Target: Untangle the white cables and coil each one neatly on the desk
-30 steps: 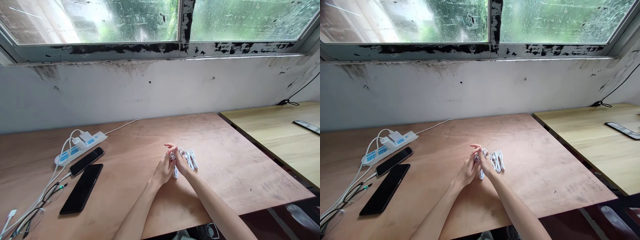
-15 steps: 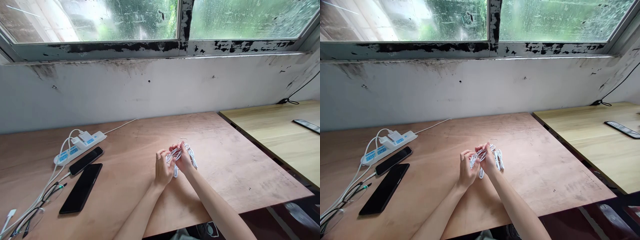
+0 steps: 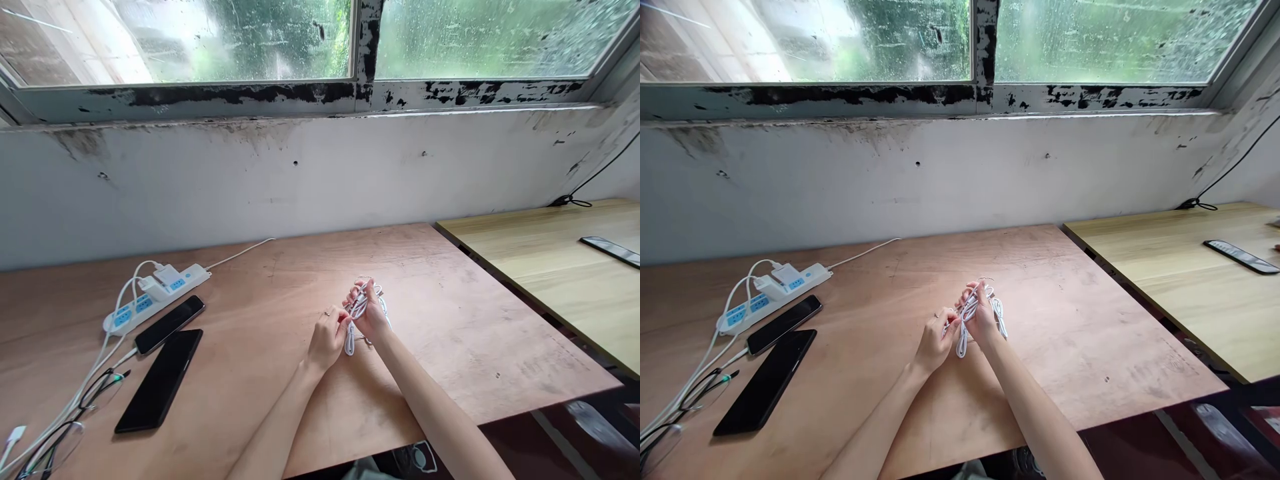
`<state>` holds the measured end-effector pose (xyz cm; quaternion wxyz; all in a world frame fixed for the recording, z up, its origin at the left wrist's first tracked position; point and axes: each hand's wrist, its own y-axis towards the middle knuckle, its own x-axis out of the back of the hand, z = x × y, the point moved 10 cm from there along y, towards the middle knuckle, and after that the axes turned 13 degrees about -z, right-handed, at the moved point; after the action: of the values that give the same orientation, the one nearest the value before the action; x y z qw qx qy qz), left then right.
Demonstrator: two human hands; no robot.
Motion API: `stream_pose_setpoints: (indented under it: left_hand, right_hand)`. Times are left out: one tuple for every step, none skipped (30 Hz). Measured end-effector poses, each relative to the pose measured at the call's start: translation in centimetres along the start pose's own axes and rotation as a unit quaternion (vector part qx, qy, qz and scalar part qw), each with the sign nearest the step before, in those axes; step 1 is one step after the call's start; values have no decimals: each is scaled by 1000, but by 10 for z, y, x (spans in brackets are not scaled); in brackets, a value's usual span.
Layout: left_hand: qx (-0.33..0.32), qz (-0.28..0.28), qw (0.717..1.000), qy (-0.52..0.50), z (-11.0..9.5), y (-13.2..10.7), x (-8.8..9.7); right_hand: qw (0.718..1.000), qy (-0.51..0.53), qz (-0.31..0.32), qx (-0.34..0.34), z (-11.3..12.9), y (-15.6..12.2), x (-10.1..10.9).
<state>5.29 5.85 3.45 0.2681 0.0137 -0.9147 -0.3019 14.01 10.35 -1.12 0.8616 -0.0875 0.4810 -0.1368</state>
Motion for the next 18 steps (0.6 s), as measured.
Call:
stream_pose_setpoints:
  left_hand:
    - [22,-4,1000,-18,3,-1,0]
    - [41,-6,999,-31,6,-1,0]
    - [55,-9,998,-40,8,-1,0]
    - [64,-11,997,-44,9,-2,0]
    - [68,-12,997,-41,10,-1,0]
    - [68,-12,997,-34,10,-1,0]
    - [64,-10,998,-23,10,-1,0]
    - [57,-6,998,-11,9,-1,0]
    - [48,-1,999,0,7,-1,-1]
    - [38,1,999,10,6,-1,-1]
    - [29,-2,999,19,5,-2,-1]
    - [21,-13,999,27,3,-2,1]
    - [16,-31,999,34,2,-2,4]
    - [14,-52,998,40,2,-2,8]
    - [15,-68,997,43,2,-2,11]
    - [17,-73,996,40,2,-2,13]
    - [22,-64,997,33,4,-2,12]
    - [29,-41,998,24,6,-2,8]
  right_hand:
    - [1000,-1,2,-2,-1,-1,0]
    - [1000,-6,6,-5,-4,-2,-1]
    - [1000,-14,11,-9,-7,-4,-2]
    - [999,-24,18,-13,-10,-5,-3]
    - [999,-36,25,-14,-12,-7,-4]
    - [998,-48,32,-13,-14,-9,-5]
    - [997,-61,40,-11,-16,-10,-7]
    - [996,-76,45,-10,-18,-11,-7]
    - [995,-90,46,-10,-19,-11,-7]
    - [994,-103,43,-9,-20,-11,-6]
    - [993,-114,36,-6,-20,-10,-5]
    - [992,-122,26,0,-19,-9,-3]
    - [992,-128,18,10,-17,-9,-2]
    - [991,-132,12,22,-14,-8,-1]
    - [990,-139,7,35,-11,-8,0]
    - [988,-149,3,49,-9,-9,0]
    - [985,-164,1,62,-7,-9,1]
    - [980,-184,0,73,-5,-10,1]
